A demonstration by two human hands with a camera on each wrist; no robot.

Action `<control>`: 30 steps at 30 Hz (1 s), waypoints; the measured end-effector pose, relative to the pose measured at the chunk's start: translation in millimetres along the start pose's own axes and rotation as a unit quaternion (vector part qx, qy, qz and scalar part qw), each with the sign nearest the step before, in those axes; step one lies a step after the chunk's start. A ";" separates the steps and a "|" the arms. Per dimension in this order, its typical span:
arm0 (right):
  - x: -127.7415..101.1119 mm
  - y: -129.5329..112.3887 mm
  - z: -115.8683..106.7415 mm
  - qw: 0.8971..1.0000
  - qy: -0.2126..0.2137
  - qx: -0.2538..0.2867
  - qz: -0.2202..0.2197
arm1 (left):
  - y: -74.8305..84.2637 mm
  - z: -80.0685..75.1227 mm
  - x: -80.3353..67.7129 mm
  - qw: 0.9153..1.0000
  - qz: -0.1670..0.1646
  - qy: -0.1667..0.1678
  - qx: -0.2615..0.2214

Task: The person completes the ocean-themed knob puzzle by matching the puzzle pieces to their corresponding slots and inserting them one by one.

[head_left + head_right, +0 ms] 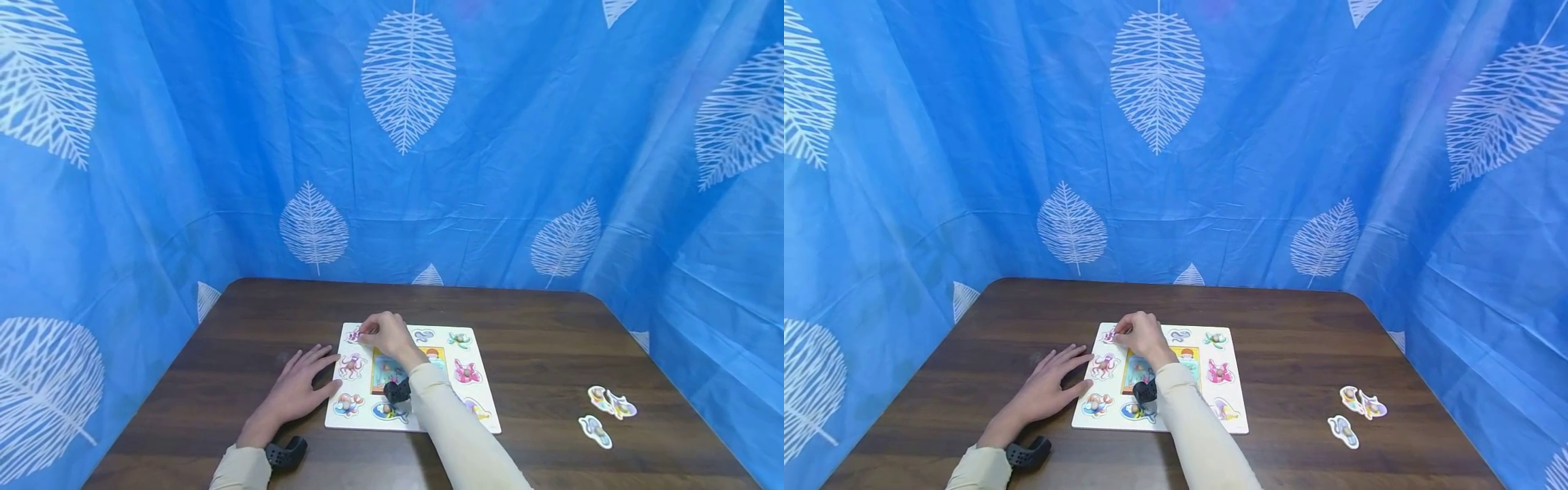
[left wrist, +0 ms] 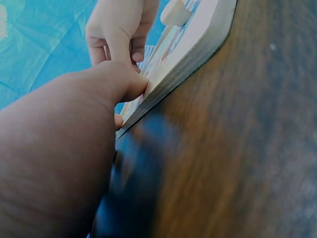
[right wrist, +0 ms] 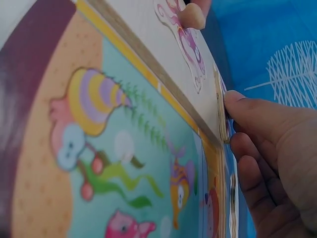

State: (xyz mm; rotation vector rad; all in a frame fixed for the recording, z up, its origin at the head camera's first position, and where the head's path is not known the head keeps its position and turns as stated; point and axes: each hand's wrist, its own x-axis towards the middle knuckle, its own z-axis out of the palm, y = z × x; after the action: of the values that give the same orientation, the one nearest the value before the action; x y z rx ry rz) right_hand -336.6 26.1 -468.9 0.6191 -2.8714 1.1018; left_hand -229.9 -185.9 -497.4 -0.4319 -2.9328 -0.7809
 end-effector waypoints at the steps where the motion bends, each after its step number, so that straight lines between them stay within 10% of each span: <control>1: 0.6 -0.5 0.3 1.000 0.000 0.000 0.001 | 0.2 0.2 0.2 1.000 0.000 0.000 0.001; 30: -11.8 -13.7 -23.5 0.999 0.014 0.007 -0.030 | 1.3 -0.7 -0.5 1.000 0.003 0.001 -0.003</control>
State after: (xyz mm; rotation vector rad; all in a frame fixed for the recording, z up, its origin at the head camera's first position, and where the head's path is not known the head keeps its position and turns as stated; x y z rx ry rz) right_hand -323.9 36.3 -444.2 0.6795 -2.8044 1.1146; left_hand -229.0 -185.3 -496.3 -0.4411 -2.9269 -0.7885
